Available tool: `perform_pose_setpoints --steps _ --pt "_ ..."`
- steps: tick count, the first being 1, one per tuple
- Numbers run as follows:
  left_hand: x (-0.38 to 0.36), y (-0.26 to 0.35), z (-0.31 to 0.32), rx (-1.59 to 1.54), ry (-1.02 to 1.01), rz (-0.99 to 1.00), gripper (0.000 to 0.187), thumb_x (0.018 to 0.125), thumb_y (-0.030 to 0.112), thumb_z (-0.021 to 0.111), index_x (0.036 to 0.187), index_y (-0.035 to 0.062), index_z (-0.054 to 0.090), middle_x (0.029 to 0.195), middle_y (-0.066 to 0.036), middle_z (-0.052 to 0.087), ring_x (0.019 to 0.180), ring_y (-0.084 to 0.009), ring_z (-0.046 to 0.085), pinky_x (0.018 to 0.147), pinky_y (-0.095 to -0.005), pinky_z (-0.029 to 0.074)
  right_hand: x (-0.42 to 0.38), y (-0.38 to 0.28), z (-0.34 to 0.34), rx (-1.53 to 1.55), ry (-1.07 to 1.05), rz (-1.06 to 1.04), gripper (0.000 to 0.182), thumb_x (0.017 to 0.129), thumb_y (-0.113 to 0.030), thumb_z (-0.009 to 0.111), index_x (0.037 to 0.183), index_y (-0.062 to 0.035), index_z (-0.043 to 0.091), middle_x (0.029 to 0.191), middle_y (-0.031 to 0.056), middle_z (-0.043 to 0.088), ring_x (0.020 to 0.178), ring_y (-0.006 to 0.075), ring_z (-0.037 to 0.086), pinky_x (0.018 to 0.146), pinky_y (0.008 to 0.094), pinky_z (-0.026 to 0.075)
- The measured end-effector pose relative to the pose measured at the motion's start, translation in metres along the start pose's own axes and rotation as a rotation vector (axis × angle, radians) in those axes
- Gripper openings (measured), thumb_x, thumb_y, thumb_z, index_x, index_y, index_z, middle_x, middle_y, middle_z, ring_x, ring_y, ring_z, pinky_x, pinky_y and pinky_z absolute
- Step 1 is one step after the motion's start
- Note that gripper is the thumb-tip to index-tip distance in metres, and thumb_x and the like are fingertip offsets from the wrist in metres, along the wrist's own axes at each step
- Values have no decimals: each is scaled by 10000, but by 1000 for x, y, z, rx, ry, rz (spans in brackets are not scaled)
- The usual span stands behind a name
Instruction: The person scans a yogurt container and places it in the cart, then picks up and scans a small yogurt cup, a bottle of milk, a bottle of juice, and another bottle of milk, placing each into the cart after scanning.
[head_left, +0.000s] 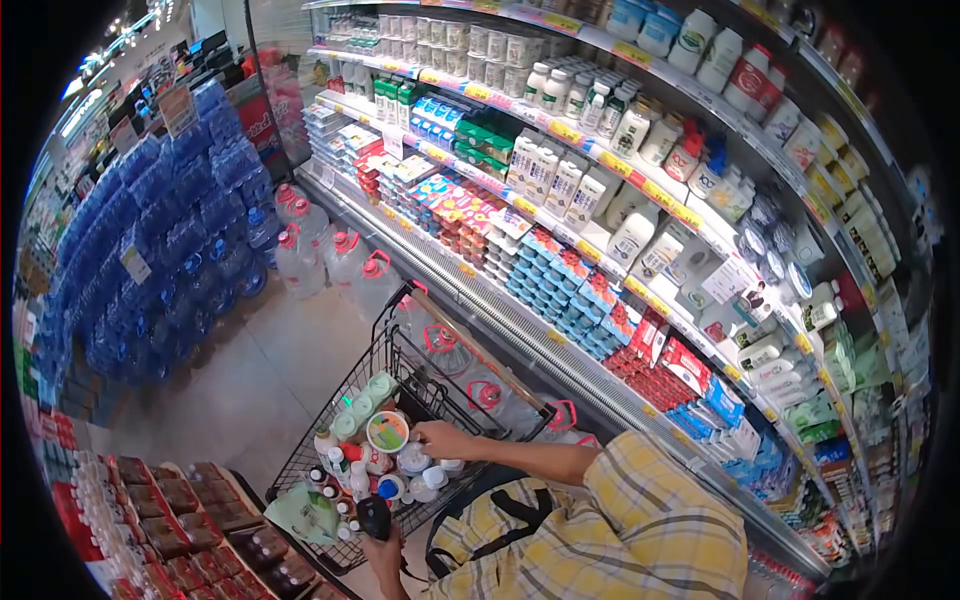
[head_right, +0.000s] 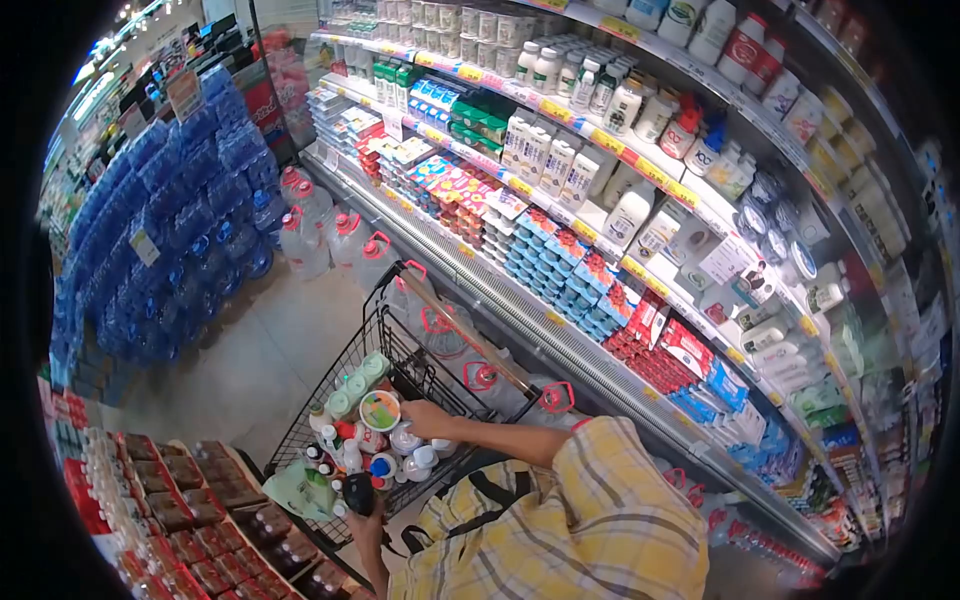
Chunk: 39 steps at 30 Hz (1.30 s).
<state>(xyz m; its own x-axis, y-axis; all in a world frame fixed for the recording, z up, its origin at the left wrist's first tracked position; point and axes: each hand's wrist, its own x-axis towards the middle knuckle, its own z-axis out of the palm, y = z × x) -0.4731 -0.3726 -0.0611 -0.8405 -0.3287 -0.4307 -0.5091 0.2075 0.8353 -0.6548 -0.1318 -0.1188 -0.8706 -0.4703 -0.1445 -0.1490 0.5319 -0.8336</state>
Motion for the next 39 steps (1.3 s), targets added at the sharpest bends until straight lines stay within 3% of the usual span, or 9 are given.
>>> perform_pose_setpoints --steps 7,14,18,21,26,29,33,36,39 --pt "19 23 8 15 -68 -12 198 789 167 707 867 -1 637 629 -52 609 543 -146 578 520 -316 432 -66 26 -6 -109 -13 22 429 728 -164 741 1084 11 578 1005 231 646 964 402 629 828 464 503" --pt "35 -53 -5 153 -72 35 229 785 232 731 805 14 664 641 -56 626 560 -161 581 561 -351 459 -106 52 -14 -505 -170 88 351 726 -134 700 1028 7 590 1042 214 641 961 390 640 831 461 530" --pt "50 -141 -10 64 -45 111 377 780 271 763 1013 3 637 852 -103 655 727 -198 611 683 -360 483 -113 58 -4 -734 -268 125 308 766 -145 638 1045 -19 617 990 175 678 934 344 674 778 481 541" --pt "31 -127 -11 14 3 -16 357 786 249 763 1022 9 644 837 -93 653 753 -227 610 714 -375 483 -114 63 3 -838 -271 132 229 815 -152 592 1013 -51 649 951 149 694 907 318 687 754 457 540" --pt "34 -187 -9 19 103 61 318 778 210 763 989 0 649 844 -109 661 740 -247 609 710 -373 484 -114 58 4 -913 -375 147 171 863 -167 542 886 -103 700 821 126 703 819 312 702 718 439 527" --pt "31 -183 -10 42 108 91 317 766 201 763 972 -12 650 818 -122 663 709 -255 607 688 -372 484 -114 76 11 -927 -355 72 223 926 -203 499 876 -86 682 751 126 678 692 323 681 636 461 503" --pt "35 -171 -15 148 -9 -35 316 762 221 756 926 -28 650 759 -150 659 666 -260 611 660 -379 485 -109 85 20 -959 -392 22 204 909 -206 519 877 -93 685 763 125 685 697 315 686 610 449 505" --pt "35 -170 -12 167 -2 23 319 771 248 747 899 -28 648 715 -145 645 631 -244 593 630 -383 475 -103 82 26 -985 -427 93 179 879 -195 552 865 -113 710 801 114 704 751 291 702 636 416 528" --pt "29 -173 -7 132 -26 59 277 785 255 752 848 6 648 651 -48 579 583 -155 513 569 -344 429 -95 73 33 -1028 -463 190 162 846 -185 592 845 -148 749 851 91 730 825 255 719 681 376 551"
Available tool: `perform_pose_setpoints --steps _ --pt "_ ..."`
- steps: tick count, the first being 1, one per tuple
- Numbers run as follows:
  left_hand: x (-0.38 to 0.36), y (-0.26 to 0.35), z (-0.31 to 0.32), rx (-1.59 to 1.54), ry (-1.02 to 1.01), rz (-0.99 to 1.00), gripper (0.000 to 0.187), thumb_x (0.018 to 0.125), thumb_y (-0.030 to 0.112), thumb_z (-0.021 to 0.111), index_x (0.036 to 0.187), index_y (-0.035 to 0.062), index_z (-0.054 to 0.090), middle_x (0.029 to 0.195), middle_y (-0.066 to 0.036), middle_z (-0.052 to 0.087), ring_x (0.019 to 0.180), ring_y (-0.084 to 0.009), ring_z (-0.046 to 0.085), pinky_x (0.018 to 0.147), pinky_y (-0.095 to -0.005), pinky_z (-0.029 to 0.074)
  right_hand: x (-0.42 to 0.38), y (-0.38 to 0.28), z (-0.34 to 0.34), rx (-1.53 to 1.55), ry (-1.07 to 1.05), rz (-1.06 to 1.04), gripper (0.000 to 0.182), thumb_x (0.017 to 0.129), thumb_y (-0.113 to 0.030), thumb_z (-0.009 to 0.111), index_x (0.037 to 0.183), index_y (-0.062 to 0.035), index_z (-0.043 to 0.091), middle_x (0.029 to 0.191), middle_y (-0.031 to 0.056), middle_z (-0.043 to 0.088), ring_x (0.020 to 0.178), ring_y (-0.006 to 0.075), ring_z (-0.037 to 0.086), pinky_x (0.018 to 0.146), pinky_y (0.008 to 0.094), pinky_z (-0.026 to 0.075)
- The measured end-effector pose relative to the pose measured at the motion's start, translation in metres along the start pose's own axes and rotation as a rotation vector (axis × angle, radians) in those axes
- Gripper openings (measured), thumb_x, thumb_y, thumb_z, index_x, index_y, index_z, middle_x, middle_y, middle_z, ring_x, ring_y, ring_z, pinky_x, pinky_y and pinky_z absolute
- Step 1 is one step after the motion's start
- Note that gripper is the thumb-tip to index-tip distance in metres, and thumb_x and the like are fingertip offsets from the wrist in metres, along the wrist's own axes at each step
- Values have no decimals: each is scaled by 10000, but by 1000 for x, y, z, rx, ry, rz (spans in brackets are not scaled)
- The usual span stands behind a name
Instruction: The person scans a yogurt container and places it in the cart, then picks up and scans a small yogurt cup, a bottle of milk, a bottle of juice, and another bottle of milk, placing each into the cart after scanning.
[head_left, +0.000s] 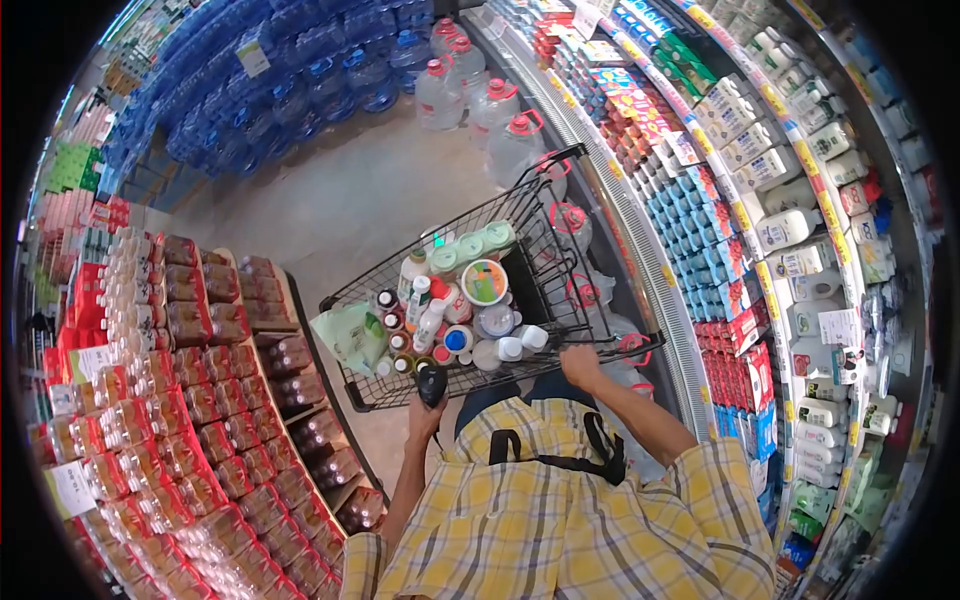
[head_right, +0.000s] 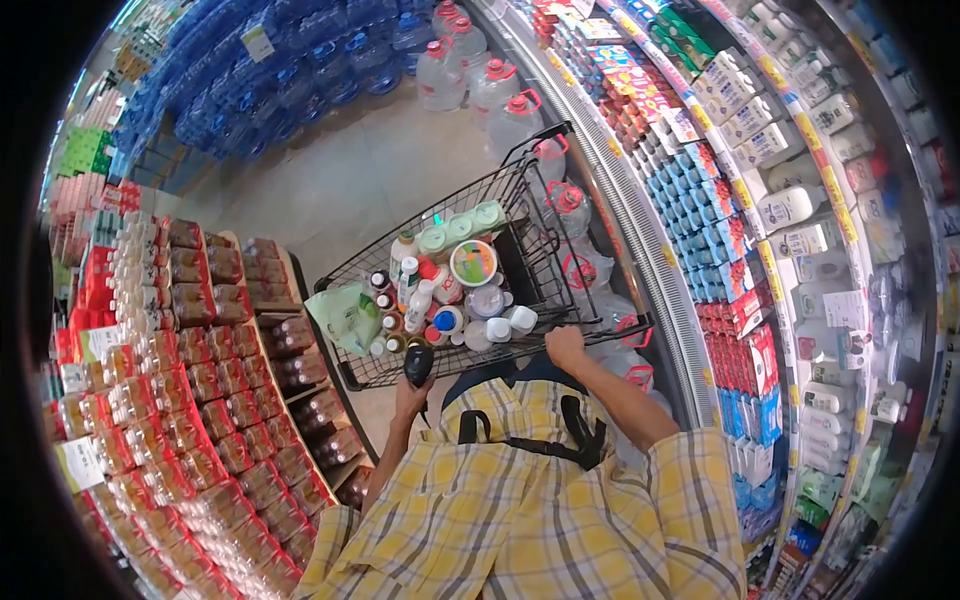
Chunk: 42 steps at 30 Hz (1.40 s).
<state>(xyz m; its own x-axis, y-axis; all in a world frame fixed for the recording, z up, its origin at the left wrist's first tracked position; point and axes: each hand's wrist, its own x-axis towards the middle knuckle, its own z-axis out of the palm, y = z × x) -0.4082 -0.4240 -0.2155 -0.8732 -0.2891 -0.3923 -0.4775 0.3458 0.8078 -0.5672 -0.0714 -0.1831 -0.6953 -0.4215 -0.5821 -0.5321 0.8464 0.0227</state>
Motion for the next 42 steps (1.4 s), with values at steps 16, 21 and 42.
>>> perform_pose_setpoints --steps 16,21,42 --pt "1 -21 -4 -134 54 -121 255 782 204 774 947 15 724 793 -107 713 715 -174 660 683 -334 506 1 -5 2 28 72 1 196 851 -181 564 770 -114 729 761 108 716 731 283 718 626 401 554" --pt "6 -37 -1 -162 77 -129 229 775 148 784 951 13 725 790 -83 709 699 -147 645 657 -312 497 2 -7 2 54 82 25 236 864 -199 548 761 -105 739 745 109 713 722 283 716 625 409 553" --pt "20 -39 -28 -26 104 -174 171 757 104 788 893 24 724 709 -44 655 630 -151 610 610 -320 487 12 -30 3 152 163 13 175 833 -191 595 784 -137 754 736 84 718 718 256 722 612 386 538"
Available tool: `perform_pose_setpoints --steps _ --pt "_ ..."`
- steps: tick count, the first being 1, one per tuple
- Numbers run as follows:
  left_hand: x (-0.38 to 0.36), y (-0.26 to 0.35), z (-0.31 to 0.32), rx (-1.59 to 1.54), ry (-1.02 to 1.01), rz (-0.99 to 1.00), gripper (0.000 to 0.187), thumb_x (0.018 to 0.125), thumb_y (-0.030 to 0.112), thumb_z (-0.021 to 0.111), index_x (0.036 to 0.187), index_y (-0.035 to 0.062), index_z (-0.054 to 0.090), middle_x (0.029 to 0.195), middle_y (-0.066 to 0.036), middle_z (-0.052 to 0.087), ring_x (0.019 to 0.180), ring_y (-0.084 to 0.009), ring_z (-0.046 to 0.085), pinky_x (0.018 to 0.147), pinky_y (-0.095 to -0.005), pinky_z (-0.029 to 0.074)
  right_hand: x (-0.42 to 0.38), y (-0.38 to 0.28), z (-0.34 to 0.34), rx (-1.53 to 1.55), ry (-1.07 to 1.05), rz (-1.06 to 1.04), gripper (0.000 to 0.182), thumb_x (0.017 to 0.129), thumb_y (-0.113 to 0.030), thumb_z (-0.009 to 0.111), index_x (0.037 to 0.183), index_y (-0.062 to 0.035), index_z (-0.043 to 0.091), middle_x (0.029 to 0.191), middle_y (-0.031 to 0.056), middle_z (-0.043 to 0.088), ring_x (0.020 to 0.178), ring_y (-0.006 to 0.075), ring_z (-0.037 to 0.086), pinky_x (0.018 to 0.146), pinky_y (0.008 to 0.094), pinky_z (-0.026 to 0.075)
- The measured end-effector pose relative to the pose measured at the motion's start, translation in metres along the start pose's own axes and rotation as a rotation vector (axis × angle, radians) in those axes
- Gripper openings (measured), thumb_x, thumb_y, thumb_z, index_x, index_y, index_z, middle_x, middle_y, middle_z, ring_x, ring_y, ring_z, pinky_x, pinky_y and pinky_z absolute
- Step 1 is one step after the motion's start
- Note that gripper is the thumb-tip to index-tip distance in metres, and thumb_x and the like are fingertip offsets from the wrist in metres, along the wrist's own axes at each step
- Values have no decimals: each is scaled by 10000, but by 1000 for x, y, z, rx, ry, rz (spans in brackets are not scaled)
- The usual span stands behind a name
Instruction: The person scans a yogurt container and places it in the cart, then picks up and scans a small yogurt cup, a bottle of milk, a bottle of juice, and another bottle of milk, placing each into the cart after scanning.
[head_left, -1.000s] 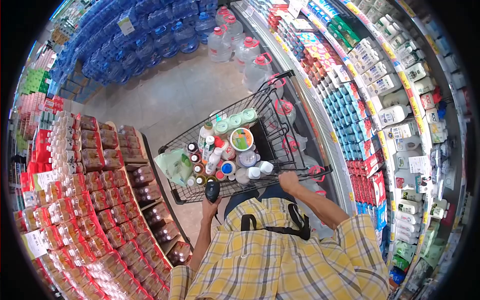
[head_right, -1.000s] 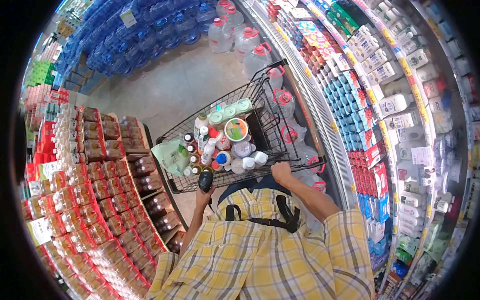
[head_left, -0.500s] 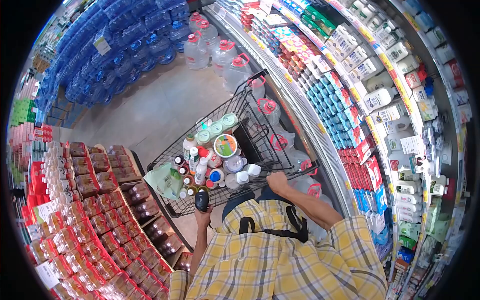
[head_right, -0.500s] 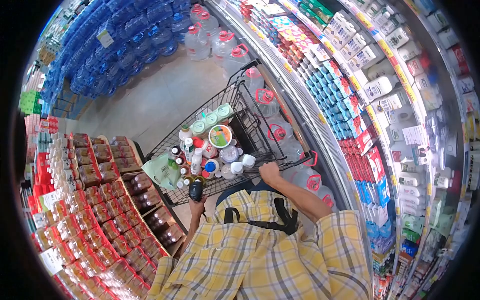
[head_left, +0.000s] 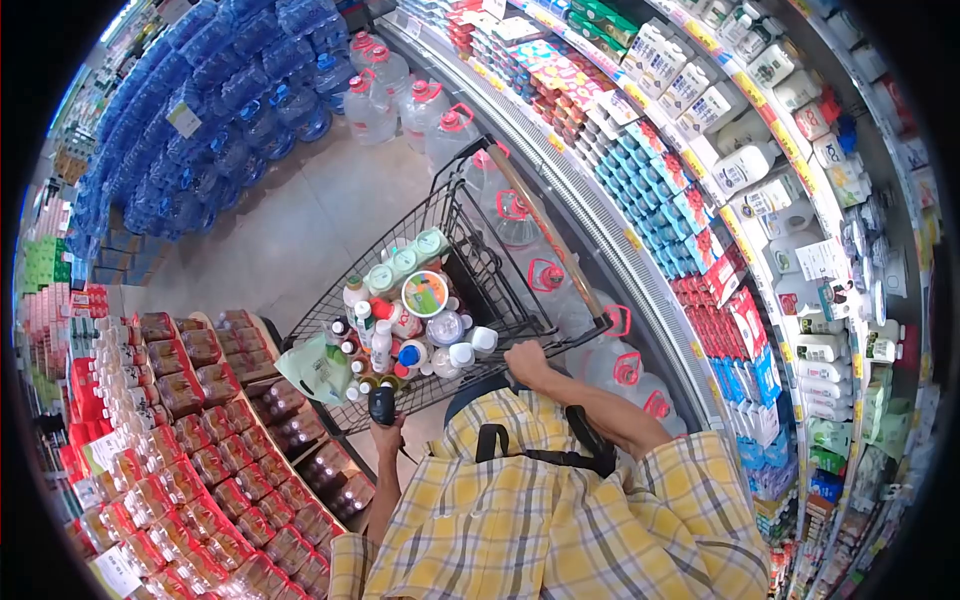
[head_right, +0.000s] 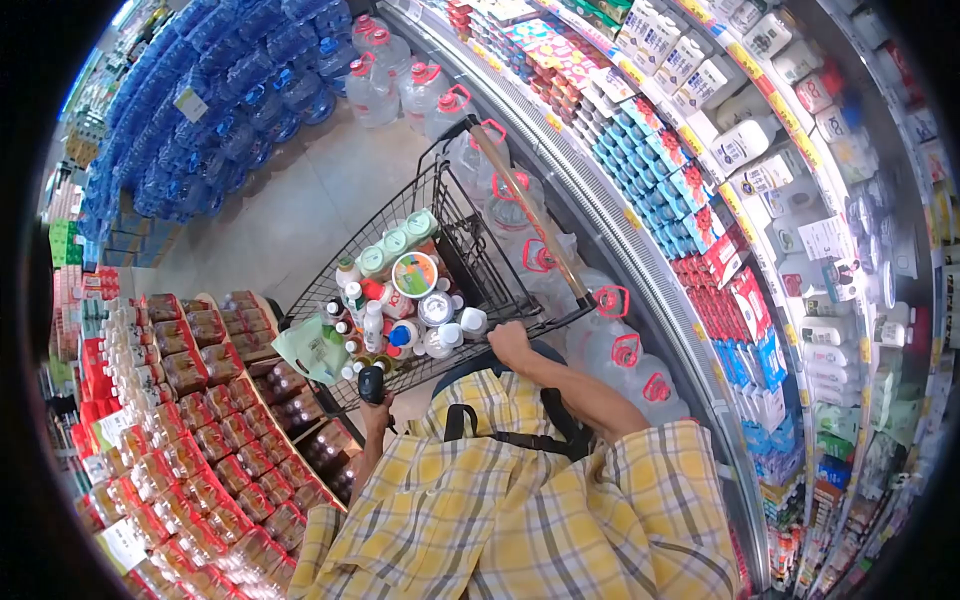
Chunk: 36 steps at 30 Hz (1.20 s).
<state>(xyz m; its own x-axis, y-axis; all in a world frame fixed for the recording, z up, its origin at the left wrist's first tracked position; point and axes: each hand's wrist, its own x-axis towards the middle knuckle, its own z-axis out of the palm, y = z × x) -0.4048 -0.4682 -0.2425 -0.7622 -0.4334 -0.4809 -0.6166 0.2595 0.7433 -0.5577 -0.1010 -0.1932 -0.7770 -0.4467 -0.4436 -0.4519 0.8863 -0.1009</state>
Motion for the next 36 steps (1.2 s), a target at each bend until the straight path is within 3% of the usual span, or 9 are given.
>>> perform_pose_setpoints --steps 1,4,7,13,19,23,26,36 --pt "-6 19 -4 -37 -5 -75 171 754 94 785 893 17 720 734 -51 672 681 -156 625 664 -323 498 0 -4 -6 17 -23 1 166 832 -187 600 798 -139 755 757 86 723 738 254 724 621 384 539" --pt "10 2 -13 -40 2 69 166 752 87 782 885 12 717 751 -51 683 696 -158 635 670 -323 503 1 -13 -16 -2 -51 -17 157 836 -182 605 817 -141 755 781 82 728 758 247 725 629 386 541" --pt "19 -8 -21 -85 3 89 200 744 85 785 916 11 713 797 -60 702 725 -158 648 685 -320 508 8 -21 -18 12 -76 -24 151 842 -174 608 841 -145 756 807 80 733 785 241 727 648 380 546" --pt "34 -7 -33 -6 -16 15 298 730 75 794 1002 11 691 843 -64 705 750 -159 652 698 -315 509 30 -27 -28 6 -65 -31 152 850 -167 608 850 -149 759 831 77 739 802 238 730 667 359 551" --pt "50 4 -41 -98 69 58 211 737 71 780 930 8 720 801 -63 704 715 -156 649 677 -314 509 52 -40 -59 -51 -169 -54 122 836 -182 641 855 -158 760 851 71 744 819 224 732 667 355 554" --pt "60 7 -49 -67 99 51 204 735 67 777 925 9 732 784 -61 705 690 -162 643 671 -317 510 73 -50 -51 -62 -97 -34 108 819 -184 664 865 -161 760 851 67 745 823 220 733 674 351 555" --pt "63 12 -49 -25 105 7 234 734 71 779 953 12 720 812 -55 701 716 -152 636 689 -310 504 85 -48 -54 -75 -92 -40 115 820 -182 661 877 -161 759 853 67 745 823 224 733 677 348 555" --pt "67 30 -22 -230 161 125 350 761 118 800 1066 24 658 889 -36 667 778 -126 595 712 -292 484 124 -44 -68 -144 -114 -78 140 858 -187 624 913 -173 752 895 48 744 852 223 727 685 355 553"
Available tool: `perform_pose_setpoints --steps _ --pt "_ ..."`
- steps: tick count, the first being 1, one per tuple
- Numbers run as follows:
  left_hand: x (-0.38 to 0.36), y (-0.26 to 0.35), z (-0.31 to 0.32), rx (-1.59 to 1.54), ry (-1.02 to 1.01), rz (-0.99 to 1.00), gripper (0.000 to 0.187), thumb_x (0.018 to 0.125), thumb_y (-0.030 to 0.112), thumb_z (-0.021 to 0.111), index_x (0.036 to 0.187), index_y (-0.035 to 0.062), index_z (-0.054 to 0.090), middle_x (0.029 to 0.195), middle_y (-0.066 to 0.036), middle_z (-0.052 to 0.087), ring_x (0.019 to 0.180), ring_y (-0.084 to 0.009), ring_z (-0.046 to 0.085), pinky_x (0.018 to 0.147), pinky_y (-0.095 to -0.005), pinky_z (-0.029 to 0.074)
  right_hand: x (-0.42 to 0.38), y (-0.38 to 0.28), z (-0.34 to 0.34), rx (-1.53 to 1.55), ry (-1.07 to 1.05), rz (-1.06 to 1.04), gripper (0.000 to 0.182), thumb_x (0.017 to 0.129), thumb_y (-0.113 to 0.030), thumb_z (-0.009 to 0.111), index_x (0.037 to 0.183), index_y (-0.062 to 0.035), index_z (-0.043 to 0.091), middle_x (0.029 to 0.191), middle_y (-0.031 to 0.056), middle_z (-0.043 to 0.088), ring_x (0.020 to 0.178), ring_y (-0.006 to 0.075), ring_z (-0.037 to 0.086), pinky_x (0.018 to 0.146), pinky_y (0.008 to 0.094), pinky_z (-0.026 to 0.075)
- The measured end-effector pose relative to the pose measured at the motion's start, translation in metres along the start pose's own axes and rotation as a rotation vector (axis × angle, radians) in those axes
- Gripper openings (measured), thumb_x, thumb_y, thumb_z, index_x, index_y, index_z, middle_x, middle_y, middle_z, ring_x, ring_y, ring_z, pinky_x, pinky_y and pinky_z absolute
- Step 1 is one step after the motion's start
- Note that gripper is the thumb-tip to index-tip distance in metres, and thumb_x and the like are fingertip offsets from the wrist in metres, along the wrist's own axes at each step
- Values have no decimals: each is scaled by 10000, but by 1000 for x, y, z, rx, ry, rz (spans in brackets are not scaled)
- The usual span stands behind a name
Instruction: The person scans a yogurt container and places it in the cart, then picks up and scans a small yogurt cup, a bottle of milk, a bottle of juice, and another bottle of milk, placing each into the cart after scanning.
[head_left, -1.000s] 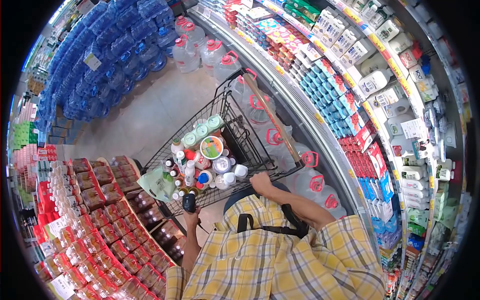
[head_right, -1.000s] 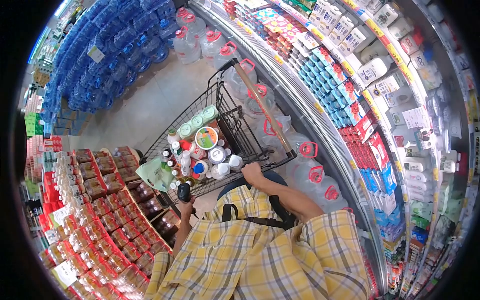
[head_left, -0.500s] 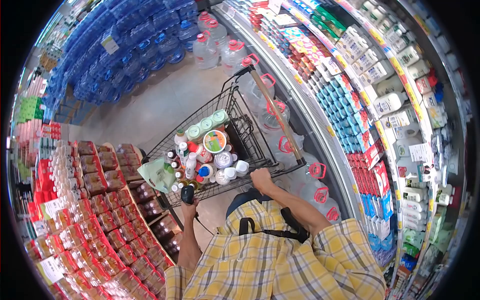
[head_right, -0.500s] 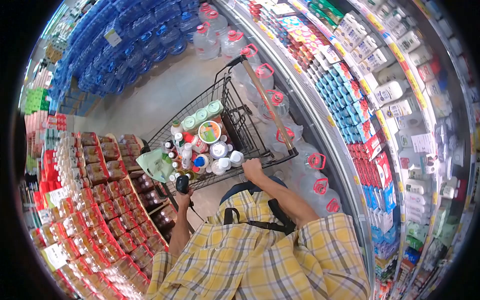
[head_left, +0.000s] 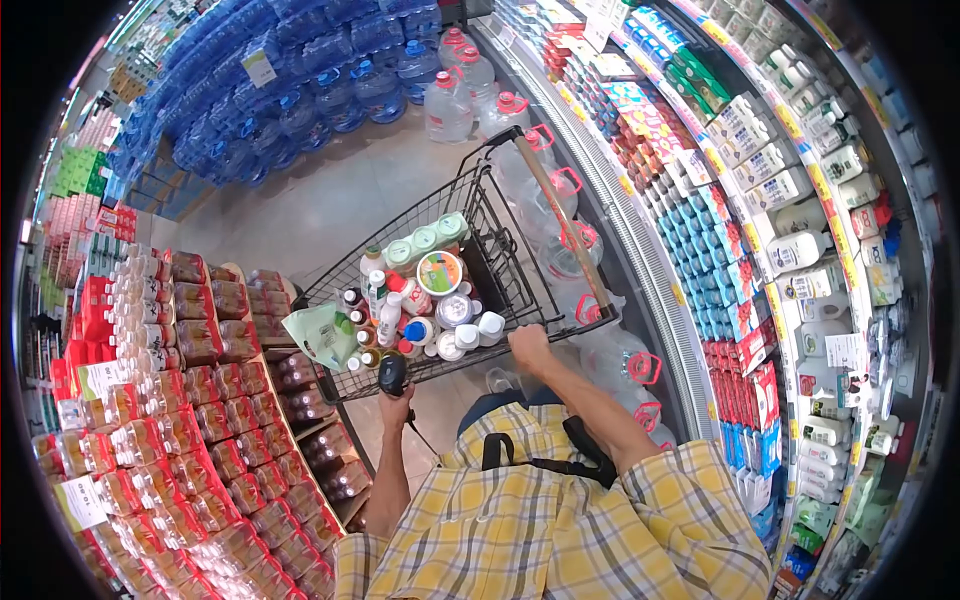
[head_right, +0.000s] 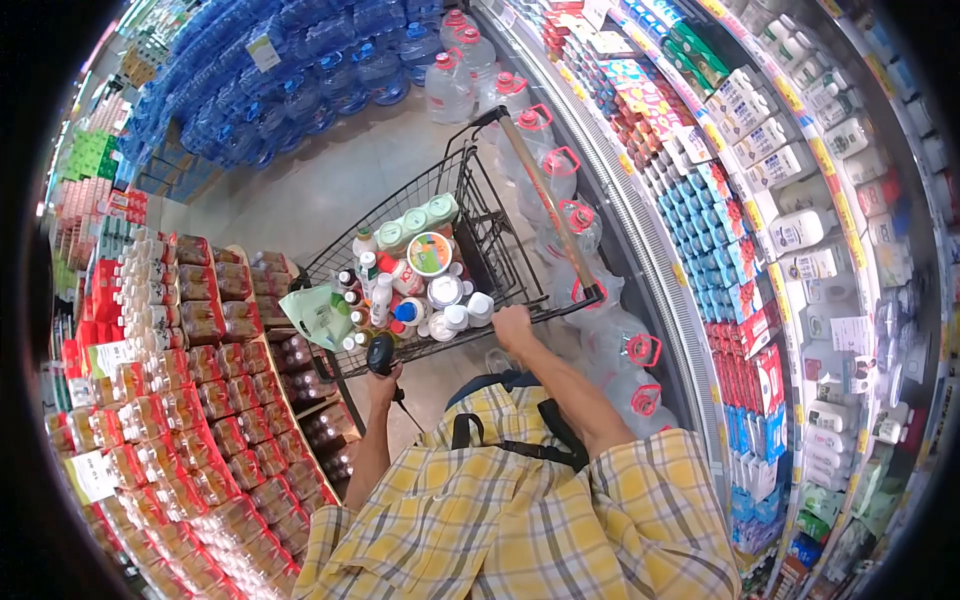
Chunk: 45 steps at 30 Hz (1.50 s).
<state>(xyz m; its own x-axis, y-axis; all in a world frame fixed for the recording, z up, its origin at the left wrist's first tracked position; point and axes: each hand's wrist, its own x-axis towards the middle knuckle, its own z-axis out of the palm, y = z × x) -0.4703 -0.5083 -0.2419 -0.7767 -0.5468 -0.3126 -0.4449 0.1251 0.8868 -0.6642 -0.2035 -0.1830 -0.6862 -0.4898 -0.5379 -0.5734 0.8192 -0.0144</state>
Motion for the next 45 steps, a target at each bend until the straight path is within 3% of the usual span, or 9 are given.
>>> perform_pose_setpoints --steps 6,13,17,24,29,35,38,41,45 --pt "-3 21 9 93 79 -7 362 749 105 799 1054 9 628 802 -20 623 736 -137 582 686 -281 476 21 13 -10 -29 101 -48 120 832 -191 640 850 -154 752 859 72 738 811 229 727 664 359 551" --pt "1 -10 32 61 140 167 907 707 79 820 1435 -52 296 1344 -204 434 1211 -263 478 1015 -345 401 52 29 -28 -53 152 -70 138 838 -185 625 865 -138 752 871 98 738 827 254 726 693 384 556" --pt "-5 -8 42 69 195 98 1041 729 119 821 1499 -64 146 1411 -243 380 1240 -274 468 1033 -337 389 75 40 -31 -60 135 -83 205 901 -210 555 879 -133 743 880 97 732 828 262 718 685 400 543" --pt "12 29 62 -116 132 -102 966 755 74 802 1496 -28 192 1258 -131 546 1069 -196 575 896 -306 473 119 66 -40 -119 105 -102 230 925 -228 522 931 -148 737 885 70 728 845 251 717 687 403 543" --pt "26 10 81 -272 168 -161 749 773 35 785 1396 21 368 1185 -61 562 998 -139 572 842 -266 472 136 77 -64 -75 92 -118 154 847 -186 620 942 -157 739 922 56 729 902 250 712 727 400 553" --pt "39 31 82 -111 76 -248 759 800 24 755 1432 17 335 1132 -56 573 902 -116 566 778 -257 474 163 88 -74 -75 76 -132 153 837 -173 629 945 -164 737 919 59 728 893 246 711 729 382 549" --pt "52 14 89 -152 150 -88 823 806 29 749 1477 2 274 1151 -69 574 921 -124 567 810 -258 468 171 90 -91 -88 64 -153 151 843 -179 623 937 -162 739 910 60 728 889 243 710 724 373 547" --pt "56 56 98 -303 268 -53 373 797 120 782 1102 21 591 892 -8 588 772 -119 529 701 -279 447 187 92 -89 -85 65 -128 149 852 -190 614 921 -157 742 906 61 727 888 241 710 714 378 548" --pt "73 38 87 -122 262 -45 435 806 236 783 1127 6 600 962 -38 617 817 -158 551 752 -317 466 199 88 -102 -61 123 -147 157 854 -204 602 842 -150 748 843 66 725 843 245 715 684 394 549"
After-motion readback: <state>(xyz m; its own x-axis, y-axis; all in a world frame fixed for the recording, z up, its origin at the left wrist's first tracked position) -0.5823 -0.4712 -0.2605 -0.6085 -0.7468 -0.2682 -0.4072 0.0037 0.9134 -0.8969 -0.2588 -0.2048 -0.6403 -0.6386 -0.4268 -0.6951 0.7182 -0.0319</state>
